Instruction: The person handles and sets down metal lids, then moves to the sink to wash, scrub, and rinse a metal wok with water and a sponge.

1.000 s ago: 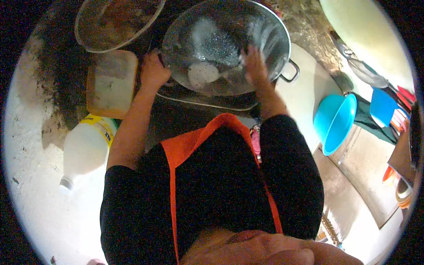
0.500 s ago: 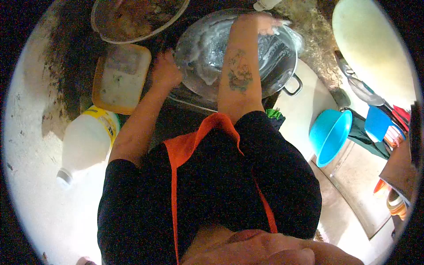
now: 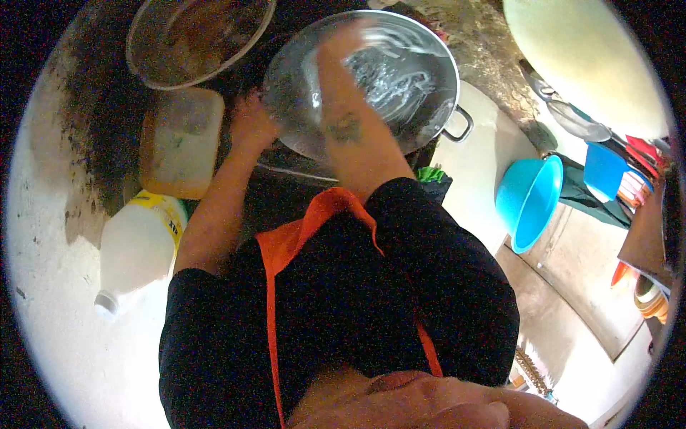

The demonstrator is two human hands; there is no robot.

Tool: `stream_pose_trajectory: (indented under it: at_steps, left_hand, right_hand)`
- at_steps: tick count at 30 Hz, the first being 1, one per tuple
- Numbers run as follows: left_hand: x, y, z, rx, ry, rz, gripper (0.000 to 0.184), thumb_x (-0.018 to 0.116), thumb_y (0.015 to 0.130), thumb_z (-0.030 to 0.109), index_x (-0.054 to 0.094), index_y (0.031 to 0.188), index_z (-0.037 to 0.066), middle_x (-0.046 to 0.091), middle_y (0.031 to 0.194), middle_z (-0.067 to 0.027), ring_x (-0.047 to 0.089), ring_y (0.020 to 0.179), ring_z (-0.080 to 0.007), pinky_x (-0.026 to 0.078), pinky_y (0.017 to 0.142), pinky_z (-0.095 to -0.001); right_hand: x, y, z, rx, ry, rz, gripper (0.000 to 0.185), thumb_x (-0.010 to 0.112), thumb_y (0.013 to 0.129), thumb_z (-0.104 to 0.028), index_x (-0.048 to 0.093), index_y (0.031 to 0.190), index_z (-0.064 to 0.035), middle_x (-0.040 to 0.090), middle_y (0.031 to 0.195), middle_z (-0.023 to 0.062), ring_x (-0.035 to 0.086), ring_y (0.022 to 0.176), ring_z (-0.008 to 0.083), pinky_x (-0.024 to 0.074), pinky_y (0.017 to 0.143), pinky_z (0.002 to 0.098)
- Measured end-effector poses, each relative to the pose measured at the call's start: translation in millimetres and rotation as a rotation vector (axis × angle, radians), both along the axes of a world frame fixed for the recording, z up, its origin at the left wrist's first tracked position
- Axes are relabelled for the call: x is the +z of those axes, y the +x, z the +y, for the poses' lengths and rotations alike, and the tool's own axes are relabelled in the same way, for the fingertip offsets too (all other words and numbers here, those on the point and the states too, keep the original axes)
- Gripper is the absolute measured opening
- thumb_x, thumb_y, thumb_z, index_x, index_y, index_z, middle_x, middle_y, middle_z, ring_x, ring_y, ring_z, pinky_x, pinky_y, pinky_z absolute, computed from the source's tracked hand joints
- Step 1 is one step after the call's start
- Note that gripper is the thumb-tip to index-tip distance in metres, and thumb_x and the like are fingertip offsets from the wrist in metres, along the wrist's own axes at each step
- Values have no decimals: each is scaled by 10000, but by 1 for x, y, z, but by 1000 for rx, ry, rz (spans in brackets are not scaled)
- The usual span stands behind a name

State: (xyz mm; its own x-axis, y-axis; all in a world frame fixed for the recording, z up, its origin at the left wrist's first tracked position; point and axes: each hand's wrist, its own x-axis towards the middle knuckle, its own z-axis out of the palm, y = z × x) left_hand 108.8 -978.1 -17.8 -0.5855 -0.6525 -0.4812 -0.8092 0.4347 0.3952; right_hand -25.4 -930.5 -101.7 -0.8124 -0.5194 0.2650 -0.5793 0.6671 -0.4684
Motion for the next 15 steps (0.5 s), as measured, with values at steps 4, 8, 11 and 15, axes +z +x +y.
stream_pose_trajectory:
  at_steps: [4,8,11,15]
  left_hand:
    - [-37,-2,-5,22,-57,63,762,608,628,213,226,1261,27,280,1250,-245,343,1120,-406,318,928,-436]
    - [-53,2,0,35,-134,62,756,619,627,227,240,1255,42,308,1221,-241,343,1113,-406,315,928,-440]
    - [-41,2,-1,32,-94,29,758,621,628,236,241,1255,44,312,1212,-242,343,1109,-409,314,927,-443]
    - [-58,-2,2,25,-43,-5,767,624,631,264,241,1255,34,300,1222,-251,335,1114,-412,306,933,-445]
  right_hand:
    - [-20,46,20,371,8,87,426,431,801,-258,451,1147,-11,428,1188,187,297,1159,407,208,954,534]
    - [-74,-51,174,926,275,-486,461,536,695,-269,474,1114,-86,429,1194,149,361,1134,323,284,938,465]
    - [-44,-144,195,911,718,38,557,539,687,-214,376,1218,-178,329,1281,107,314,1171,290,255,957,460]
    - [60,-162,64,781,728,568,601,545,705,-201,309,1258,-208,308,1288,101,309,1164,289,253,942,480]
